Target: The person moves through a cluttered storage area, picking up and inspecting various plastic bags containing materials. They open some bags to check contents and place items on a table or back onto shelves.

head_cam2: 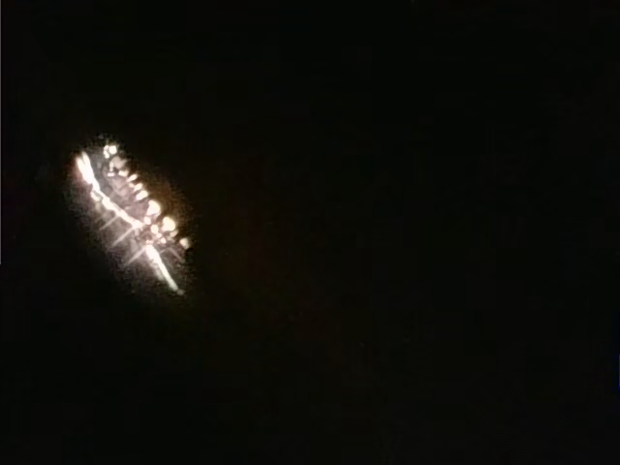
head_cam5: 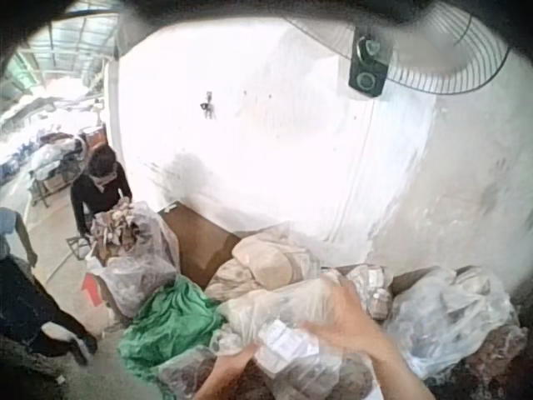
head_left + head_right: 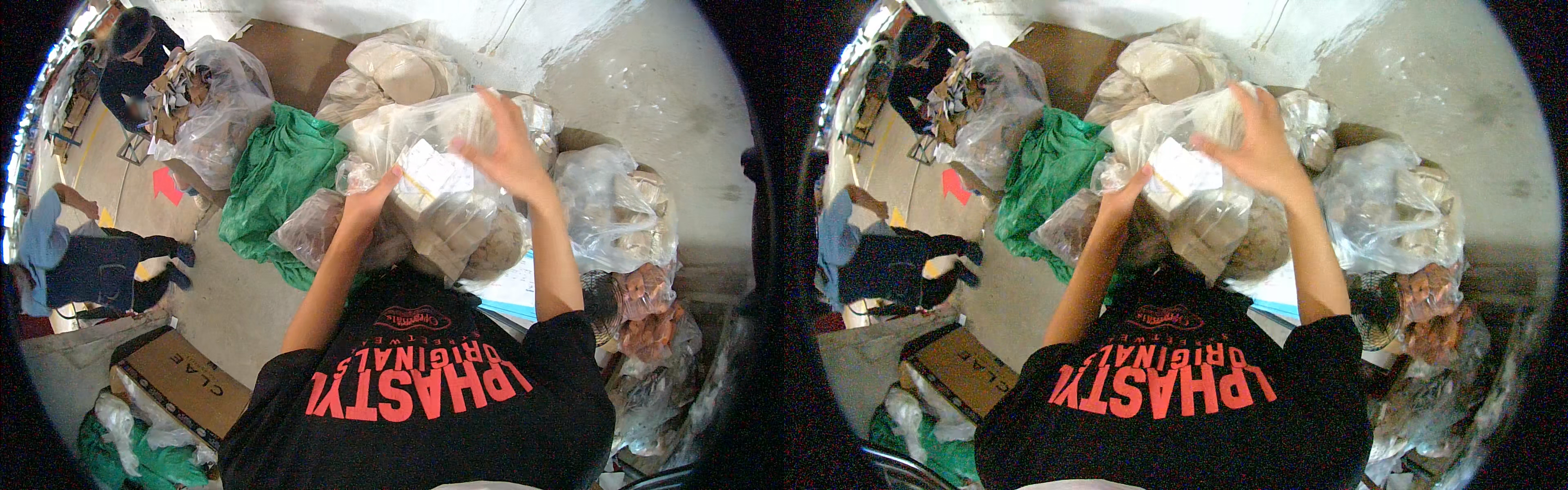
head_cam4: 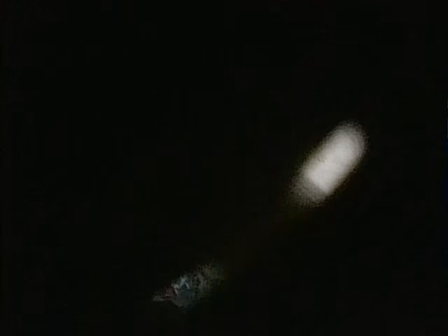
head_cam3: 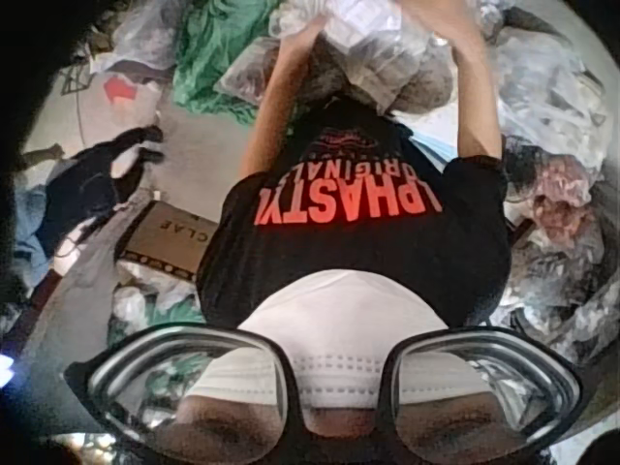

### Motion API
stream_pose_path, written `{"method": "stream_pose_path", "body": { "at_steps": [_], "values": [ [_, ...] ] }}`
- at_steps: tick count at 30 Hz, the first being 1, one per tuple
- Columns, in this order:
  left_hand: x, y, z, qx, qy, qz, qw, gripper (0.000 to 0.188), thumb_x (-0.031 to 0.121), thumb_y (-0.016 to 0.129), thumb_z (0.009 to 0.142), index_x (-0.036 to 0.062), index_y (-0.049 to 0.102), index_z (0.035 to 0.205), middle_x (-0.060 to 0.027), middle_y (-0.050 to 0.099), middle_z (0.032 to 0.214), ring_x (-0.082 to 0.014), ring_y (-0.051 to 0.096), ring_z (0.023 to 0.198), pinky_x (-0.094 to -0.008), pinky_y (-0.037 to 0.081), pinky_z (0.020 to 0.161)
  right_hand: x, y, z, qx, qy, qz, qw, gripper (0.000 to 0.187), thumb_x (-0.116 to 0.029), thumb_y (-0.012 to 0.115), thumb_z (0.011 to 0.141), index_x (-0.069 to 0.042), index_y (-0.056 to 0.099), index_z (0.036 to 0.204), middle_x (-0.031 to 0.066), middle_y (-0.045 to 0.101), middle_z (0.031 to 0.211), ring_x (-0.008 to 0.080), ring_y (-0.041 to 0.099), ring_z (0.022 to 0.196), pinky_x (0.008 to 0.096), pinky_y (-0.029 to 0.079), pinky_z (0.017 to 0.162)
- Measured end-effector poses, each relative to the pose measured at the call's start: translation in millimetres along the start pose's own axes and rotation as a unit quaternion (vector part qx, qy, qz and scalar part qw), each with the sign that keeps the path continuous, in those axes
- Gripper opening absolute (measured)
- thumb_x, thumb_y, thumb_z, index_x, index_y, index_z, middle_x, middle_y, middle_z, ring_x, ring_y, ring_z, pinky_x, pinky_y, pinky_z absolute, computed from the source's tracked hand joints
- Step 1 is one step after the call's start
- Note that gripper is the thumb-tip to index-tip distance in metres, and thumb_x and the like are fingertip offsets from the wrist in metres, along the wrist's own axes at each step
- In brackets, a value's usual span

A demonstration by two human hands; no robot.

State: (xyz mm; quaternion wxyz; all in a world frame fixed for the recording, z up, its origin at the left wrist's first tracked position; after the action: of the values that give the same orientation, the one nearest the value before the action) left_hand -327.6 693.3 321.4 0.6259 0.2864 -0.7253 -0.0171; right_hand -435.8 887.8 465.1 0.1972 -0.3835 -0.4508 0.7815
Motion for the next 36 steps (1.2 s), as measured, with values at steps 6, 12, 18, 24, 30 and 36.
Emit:
{"method": "stream_pose_path", "body": {
  "at_steps": [6,12,18,24,30,36],
  "values": [
    [7,6,-4,-0.025,-0.003,0.017,1.0,0.073,0.024,0.082,0.087,-0.0007,0.045,0.145,-0.0128,0.058,0.137,-0.0227,0.054,0.125,-0.0351,0.042,0.107,1,29,-18,-0.043,0.044,0.051,0.997,0.088,-0.045,0.086,0.077,-0.015,0.046,0.149,0.035,0.026,0.156,0.0496,0.024,0.148,0.0536,0.027,0.119],
    [5,10,-4,-0.05,0.026,-0.038,0.998,0.076,0.016,0.078,0.089,0.0004,0.035,0.15,-0.0118,0.056,0.139,-0.0222,0.054,0.126,-0.0352,0.041,0.109,4,30,-21,-0.051,0.024,0.096,0.994,0.067,-0.032,0.082,0.084,-0.015,0.054,0.142,0.0284,0.031,0.155,0.0438,0.029,0.147,0.0488,0.029,0.119],
    [5,11,-7,-0.048,0.017,-0.038,0.998,0.073,0.014,0.078,0.09,0.0012,0.037,0.149,-0.0109,0.056,0.138,-0.0214,0.054,0.125,-0.0348,0.042,0.108,19,30,-21,-0.029,0.027,0.119,0.992,0.06,-0.028,0.081,0.084,-0.015,0.057,0.137,0.0288,0.038,0.151,0.0443,0.034,0.144,0.0474,0.03,0.119],
    [5,8,-6,-0.056,0.01,-0.016,0.998,0.065,0.013,0.078,0.09,-0.0004,0.045,0.143,-0.0101,0.06,0.132,-0.0203,0.057,0.12,-0.0335,0.044,0.105,23,30,-23,-0.015,0.015,0.11,0.994,0.061,-0.027,0.08,0.085,-0.008,0.053,0.137,0.0235,0.043,0.146,0.0395,0.038,0.14,0.0459,0.03,0.118],
    [-1,10,-5,-0.057,0.009,-0.026,0.998,0.075,0.021,0.081,0.088,-0.0004,0.041,0.148,-0.0109,0.056,0.138,-0.0225,0.053,0.125,-0.0357,0.04,0.109,34,39,-23,0.021,0.041,0.156,0.987,0.079,-0.026,0.084,0.083,-0.002,0.036,0.141,0.0172,0.046,0.134,0.0293,0.042,0.132,0.0403,0.032,0.114],
    [-5,8,-4,-0.037,0.005,-0.054,0.998,0.064,0.016,0.08,0.089,-0.0019,0.048,0.142,-0.0103,0.061,0.131,-0.0208,0.057,0.119,-0.0341,0.044,0.104,32,46,-14,0.042,0.138,0.278,0.95,0.083,-0.027,0.09,0.075,-0.004,0.036,0.134,0.0131,0.049,0.127,0.0239,0.049,0.121,0.0366,0.041,0.104]
  ]
}}
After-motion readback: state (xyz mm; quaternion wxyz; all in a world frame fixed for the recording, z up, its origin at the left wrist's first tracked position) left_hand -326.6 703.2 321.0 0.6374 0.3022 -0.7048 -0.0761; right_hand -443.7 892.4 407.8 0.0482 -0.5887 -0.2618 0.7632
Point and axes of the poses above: each hand's wrist, its own z-axis towards the middle knuckle, its own y-axis out of the palm, x = y × z, the point moved 5 cm from there along z, towards the middle knuckle
